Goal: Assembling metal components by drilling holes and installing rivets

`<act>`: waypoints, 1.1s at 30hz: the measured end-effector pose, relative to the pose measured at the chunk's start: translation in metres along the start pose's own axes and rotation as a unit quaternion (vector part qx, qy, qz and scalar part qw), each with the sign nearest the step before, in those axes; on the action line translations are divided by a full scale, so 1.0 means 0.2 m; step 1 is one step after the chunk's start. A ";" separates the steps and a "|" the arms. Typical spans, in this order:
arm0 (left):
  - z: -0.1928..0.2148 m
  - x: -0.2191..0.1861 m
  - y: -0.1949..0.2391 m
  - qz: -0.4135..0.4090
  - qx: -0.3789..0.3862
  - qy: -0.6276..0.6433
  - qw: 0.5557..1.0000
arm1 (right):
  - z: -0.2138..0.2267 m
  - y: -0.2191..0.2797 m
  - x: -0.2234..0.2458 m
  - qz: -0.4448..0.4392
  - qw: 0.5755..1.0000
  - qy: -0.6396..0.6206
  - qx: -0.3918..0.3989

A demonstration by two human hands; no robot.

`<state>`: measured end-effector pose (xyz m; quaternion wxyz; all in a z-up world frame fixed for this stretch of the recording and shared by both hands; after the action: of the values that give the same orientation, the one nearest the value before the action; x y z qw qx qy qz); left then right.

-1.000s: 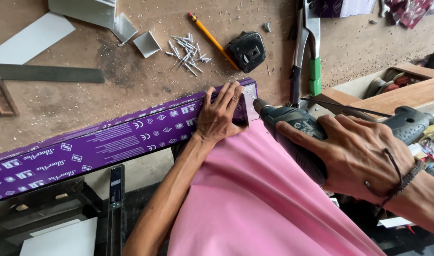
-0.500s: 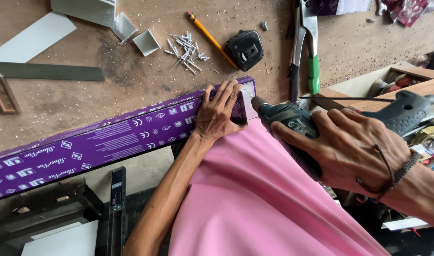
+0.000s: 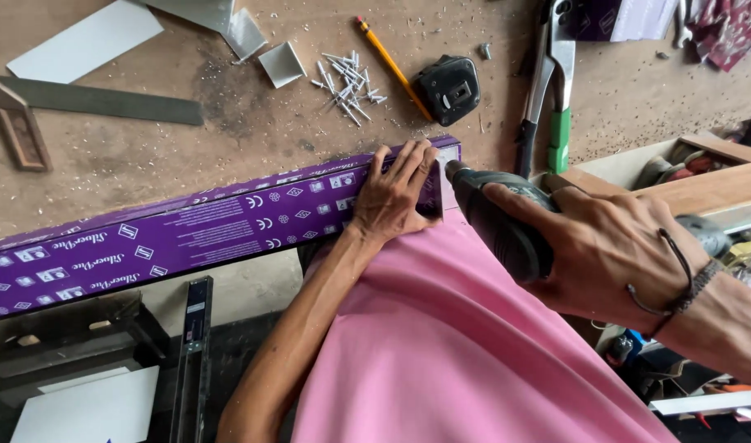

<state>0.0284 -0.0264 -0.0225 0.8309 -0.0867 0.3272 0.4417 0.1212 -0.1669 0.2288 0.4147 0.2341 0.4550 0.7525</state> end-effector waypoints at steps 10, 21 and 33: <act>0.05 -0.01 -0.01 -0.006 -0.013 0.003 1.000 | 0.08 0.02 0.06 0.033 0.992 -0.105 -0.060; 0.04 -0.01 0.00 -0.003 -0.009 -0.002 1.000 | 0.01 0.02 0.07 -0.011 0.992 -0.115 -0.056; 0.12 -0.04 0.00 -0.008 -0.038 -0.017 0.999 | 0.05 0.52 -0.12 -0.132 0.952 -0.274 -0.029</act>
<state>0.0362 -0.0204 0.0006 0.8356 -0.1129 0.2959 0.4488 0.0988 -0.2082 0.3247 0.6257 0.3564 0.3286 0.6111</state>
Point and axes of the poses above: each hand's wrist, its own y-axis away from the middle knuckle, its own z-axis out of the back of the hand, x = y × z, the point moved 4 cm from there along -y, towards the middle knuckle, and after that the axes turned 13 degrees about x, right-handed, at the moved point
